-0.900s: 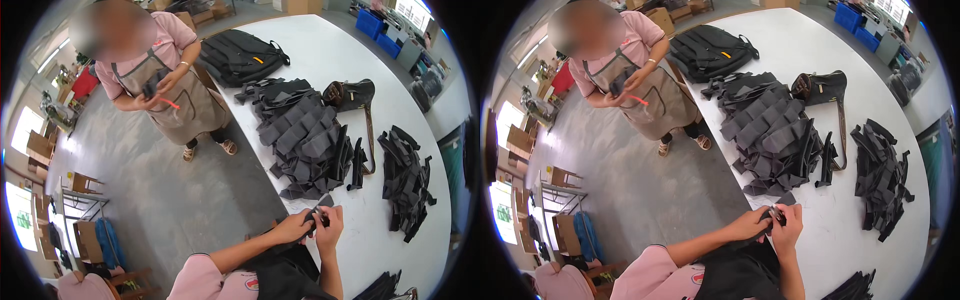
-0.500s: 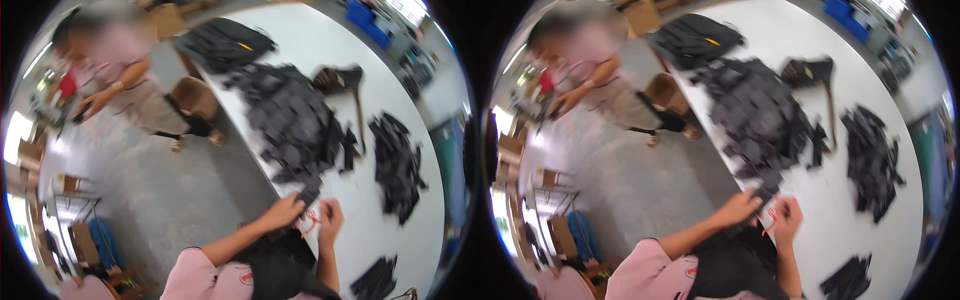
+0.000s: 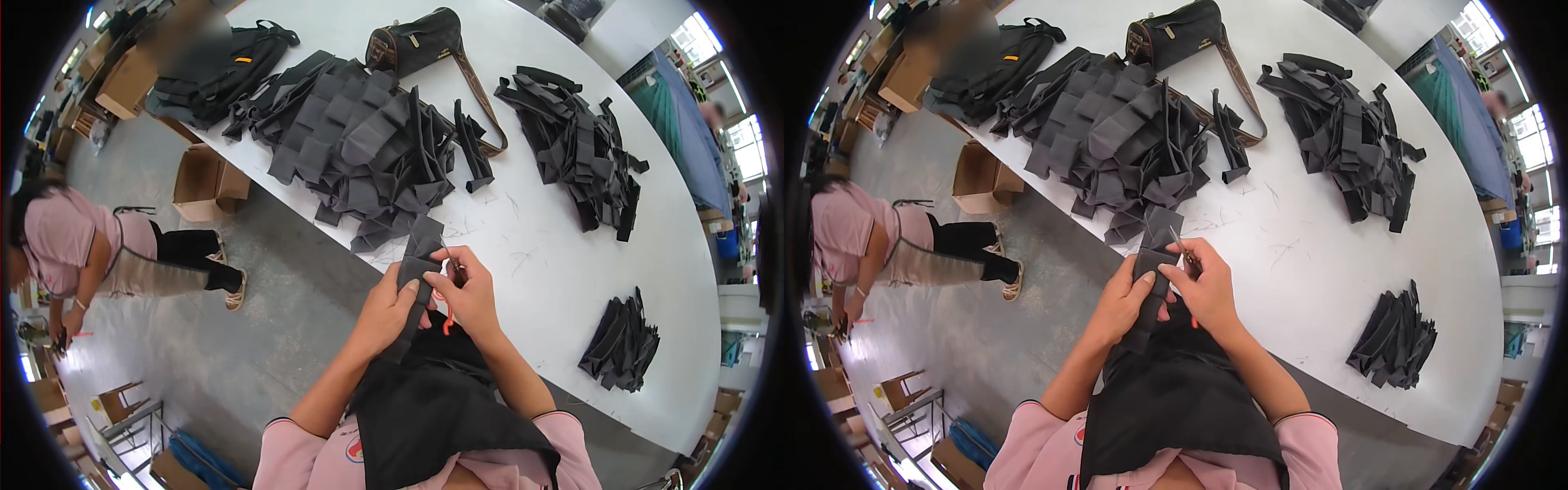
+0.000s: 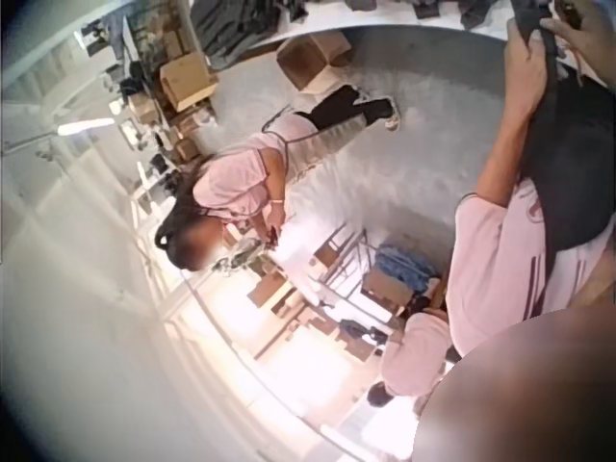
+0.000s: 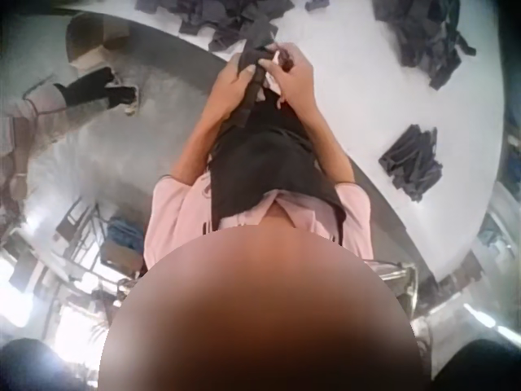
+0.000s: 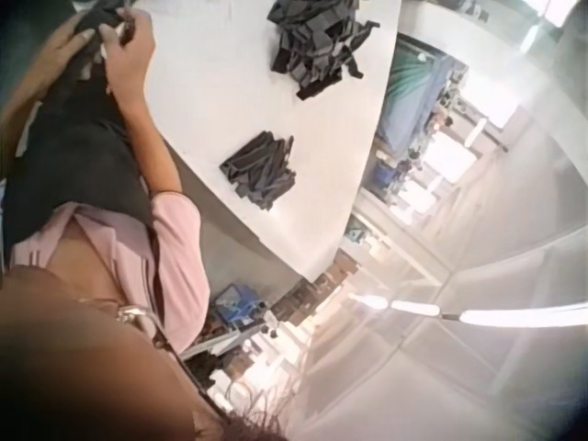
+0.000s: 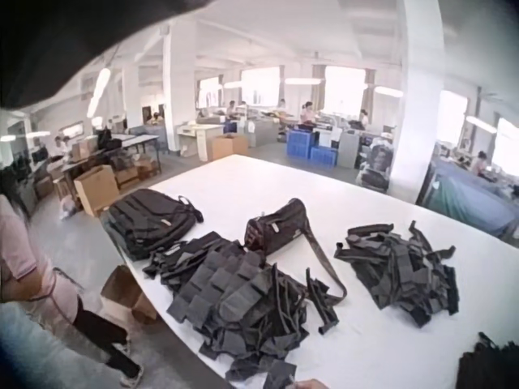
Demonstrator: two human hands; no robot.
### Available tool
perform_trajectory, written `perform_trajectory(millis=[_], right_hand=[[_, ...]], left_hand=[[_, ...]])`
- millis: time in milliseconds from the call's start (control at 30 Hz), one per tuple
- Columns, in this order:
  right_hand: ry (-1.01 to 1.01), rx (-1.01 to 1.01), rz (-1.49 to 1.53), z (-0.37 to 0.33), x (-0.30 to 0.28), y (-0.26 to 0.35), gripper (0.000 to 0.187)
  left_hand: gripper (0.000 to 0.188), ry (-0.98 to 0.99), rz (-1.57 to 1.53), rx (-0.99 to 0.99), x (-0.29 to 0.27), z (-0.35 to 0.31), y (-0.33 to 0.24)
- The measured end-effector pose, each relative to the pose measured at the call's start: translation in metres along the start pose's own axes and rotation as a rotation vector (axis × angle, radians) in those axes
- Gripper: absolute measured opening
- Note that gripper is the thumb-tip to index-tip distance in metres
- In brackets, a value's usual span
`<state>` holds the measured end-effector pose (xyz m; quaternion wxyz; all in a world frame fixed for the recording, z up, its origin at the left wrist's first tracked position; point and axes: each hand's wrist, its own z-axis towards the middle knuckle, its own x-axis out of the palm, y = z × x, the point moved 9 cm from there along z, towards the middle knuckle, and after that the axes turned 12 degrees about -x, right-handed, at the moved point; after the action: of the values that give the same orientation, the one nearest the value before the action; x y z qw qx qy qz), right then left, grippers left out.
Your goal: Trimming loose threads and inspecting fabric components on a factory assembly table.
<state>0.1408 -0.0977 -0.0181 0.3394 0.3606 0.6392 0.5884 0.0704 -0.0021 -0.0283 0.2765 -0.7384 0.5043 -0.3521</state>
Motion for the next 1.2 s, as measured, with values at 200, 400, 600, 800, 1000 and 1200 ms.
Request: perform_trajectory(millis=[200,400,600,800,1000,1200], right_hand=[[-0.112,-0.61,-0.664,-0.018,-0.003,0.073,0.028],[-0.06,-0.763,-0.823,-0.022,0.007,0.074,0.03],[-0.173,-0.725,-0.721,-0.024,-0.006,0.076,0.026],[-0.054,-0.347,-0.42,0.002,-0.012,0.031,0.021],[-0.152,-0.697,-0.505,-0.032,0.002,0.035,0.03],[-0.13,-0.445,-0.138,-0.047,-0.018,0.01,0.03]], left_hand=[[0.023,-0.034,0.059,0.016,-0.002,-0.004,-0.003],[0.022,-0.022,0.1,0.025,0.007,-0.005,-0.012],[0.022,0.038,0.023,0.002,0.002,0.001,-0.002],[0.029,0.201,-0.218,-0.047,0.011,0.012,0.007],[0.043,0.02,-0.29,-0.014,0.004,0.011,0.024],[0.037,0.087,-0.189,-0.04,0.007,0.014,0.024]])
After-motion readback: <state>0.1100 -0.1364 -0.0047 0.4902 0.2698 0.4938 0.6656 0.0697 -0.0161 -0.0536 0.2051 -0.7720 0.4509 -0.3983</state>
